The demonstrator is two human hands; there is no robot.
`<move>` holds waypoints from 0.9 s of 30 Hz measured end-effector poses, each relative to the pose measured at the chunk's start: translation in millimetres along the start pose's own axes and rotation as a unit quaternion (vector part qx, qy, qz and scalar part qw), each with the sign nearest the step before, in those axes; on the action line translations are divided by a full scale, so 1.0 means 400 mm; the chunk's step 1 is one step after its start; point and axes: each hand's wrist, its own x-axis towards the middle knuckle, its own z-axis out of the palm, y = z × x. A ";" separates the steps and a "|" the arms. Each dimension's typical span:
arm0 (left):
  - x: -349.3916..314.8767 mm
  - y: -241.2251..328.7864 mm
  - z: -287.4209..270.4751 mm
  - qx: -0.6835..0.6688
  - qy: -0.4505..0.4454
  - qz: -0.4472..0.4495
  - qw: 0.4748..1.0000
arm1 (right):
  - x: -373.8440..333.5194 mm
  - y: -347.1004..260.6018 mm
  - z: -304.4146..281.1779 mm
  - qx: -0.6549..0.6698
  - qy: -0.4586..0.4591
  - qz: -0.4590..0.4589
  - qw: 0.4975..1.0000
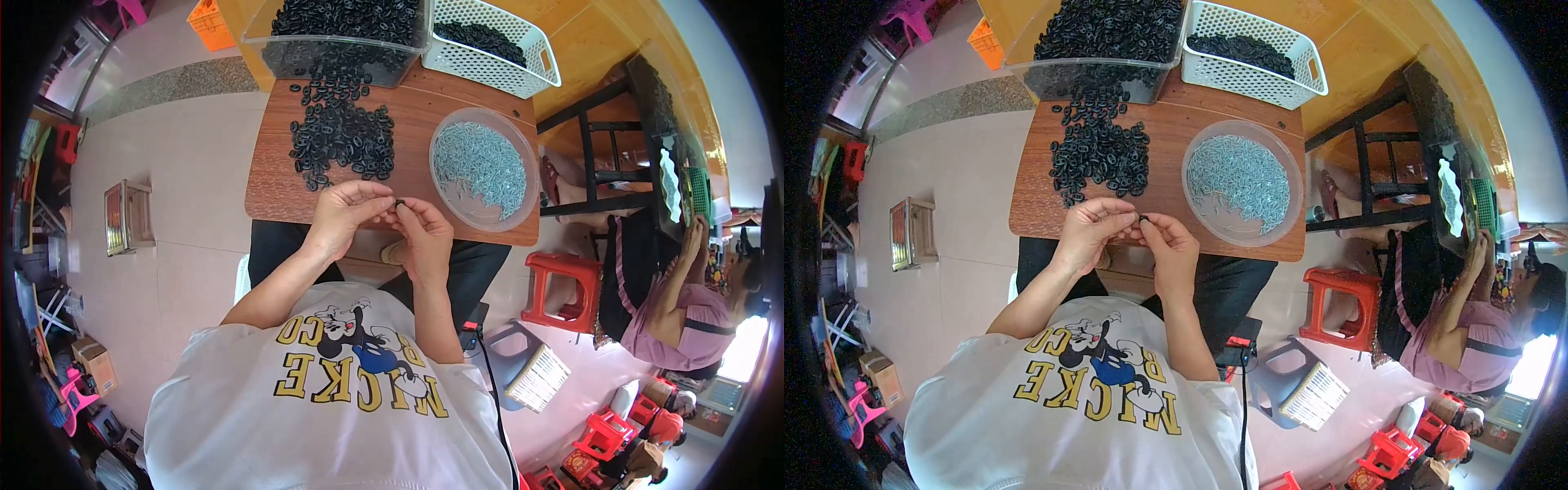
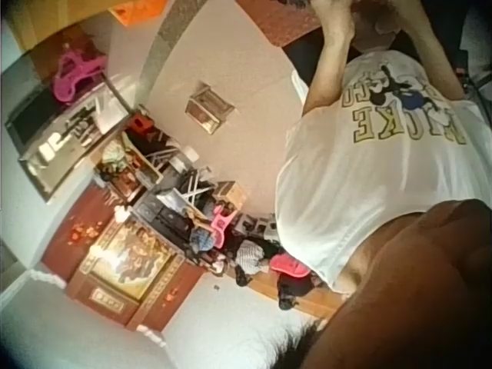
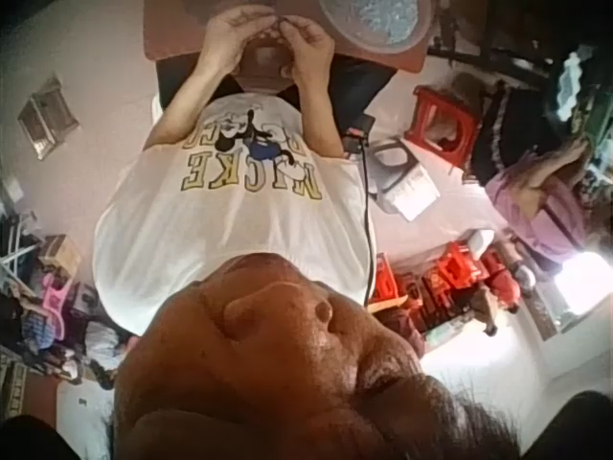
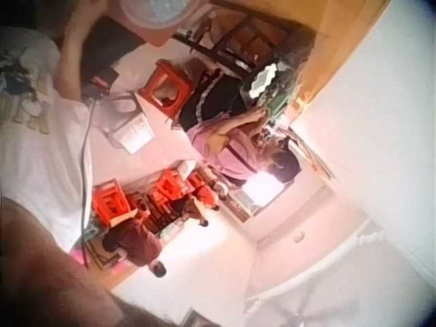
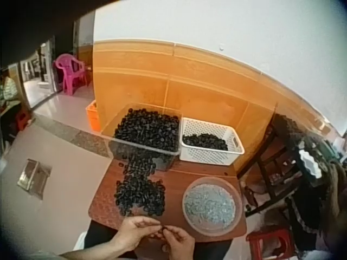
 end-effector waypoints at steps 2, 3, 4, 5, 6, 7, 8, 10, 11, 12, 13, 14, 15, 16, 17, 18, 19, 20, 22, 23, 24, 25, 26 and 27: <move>0.002 -0.007 -0.004 0.040 0.016 0.008 0.999 | 0.000 0.006 0.000 -0.009 0.009 -0.015 1.000; 0.003 -0.010 -0.005 0.040 0.017 0.006 0.999 | 0.000 0.007 0.000 -0.018 0.018 -0.032 0.999; 0.005 -0.012 -0.007 0.036 0.022 0.011 0.999 | 0.000 0.006 -0.002 -0.017 0.019 -0.030 0.999; 0.007 -0.013 -0.008 0.032 0.028 0.015 0.999 | 0.000 0.002 -0.006 -0.029 0.031 -0.037 0.998; 0.007 -0.014 -0.010 0.033 0.029 0.013 0.999 | -0.001 -0.001 -0.008 -0.042 0.043 -0.043 0.997; 0.007 -0.014 -0.012 0.033 0.028 0.015 0.999 | -0.003 -0.004 -0.007 -0.041 0.044 -0.041 0.997; 0.006 -0.015 -0.013 0.034 0.027 0.017 0.999 | -0.005 -0.009 -0.003 -0.038 0.036 -0.039 0.998; 0.004 -0.010 -0.005 0.039 0.024 0.012 0.999 | -0.006 -0.010 -0.003 -0.035 0.032 -0.038 0.998; 0.003 -0.007 0.000 0.044 0.022 0.008 0.999 | -0.006 -0.008 -0.003 -0.039 0.032 -0.033 0.998; 0.002 -0.005 0.003 0.045 0.022 0.007 0.999 | -0.005 -0.005 -0.003 -0.044 0.032 -0.028 0.998; 0.001 -0.003 0.005 0.042 0.026 0.003 0.999 | -0.005 -0.005 -0.003 -0.043 0.032 -0.027 0.998; 0.001 -0.002 0.006 0.039 0.030 -0.001 0.999 | -0.005 -0.007 -0.002 -0.061 0.034 -0.028 0.997; 0.000 -0.003 0.004 0.039 0.031 -0.002 0.999 | -0.005 -0.008 -0.003 -0.079 0.036 -0.028 0.996; 0.000 -0.003 0.002 0.041 0.027 -0.001 0.999 | -0.005 -0.007 -0.002 -0.079 0.036 -0.027 0.996; 0.000 -0.003 -0.001 0.043 0.024 0.000 0.999 | -0.004 -0.007 -0.002 -0.079 0.033 -0.026 0.996; 0.001 -0.003 -0.002 0.042 0.025 0.000 0.999 | -0.004 -0.007 -0.002 -0.079 0.031 -0.025 0.996; 0.001 -0.004 -0.003 0.037 0.023 -0.001 0.999 | -0.003 -0.006 -0.002 -0.079 0.031 -0.024 0.996; 0.002 -0.005 -0.005 0.032 0.022 -0.001 0.999 | -0.003 -0.005 -0.003 -0.082 0.027 -0.024 0.996; 0.003 -0.005 -0.008 0.031 0.020 -0.004 0.999 | -0.003 -0.004 -0.004 -0.086 0.023 -0.023 0.996; 0.003 -0.004 -0.009 0.029 0.018 -0.007 0.999 | -0.004 -0.005 -0.004 -0.088 0.022 -0.022 0.996; 0.003 -0.004 -0.010 0.029 0.018 -0.007 0.999 | -0.004 -0.005 -0.003 -0.090 0.021 -0.020 0.996; 0.003 -0.004 -0.011 0.034 0.015 -0.006 0.999 | -0.005 -0.005 -0.003 -0.090 0.021 -0.020 0.996; 0.003 -0.004 -0.012 0.038 0.011 -0.004 0.999 | -0.006 -0.006 -0.002 -0.084 0.022 -0.022 0.996; 0.003 -0.006 -0.013 0.038 0.012 -0.004 0.999 | -0.007 -0.005 -0.001 -0.078 0.022 -0.025 0.996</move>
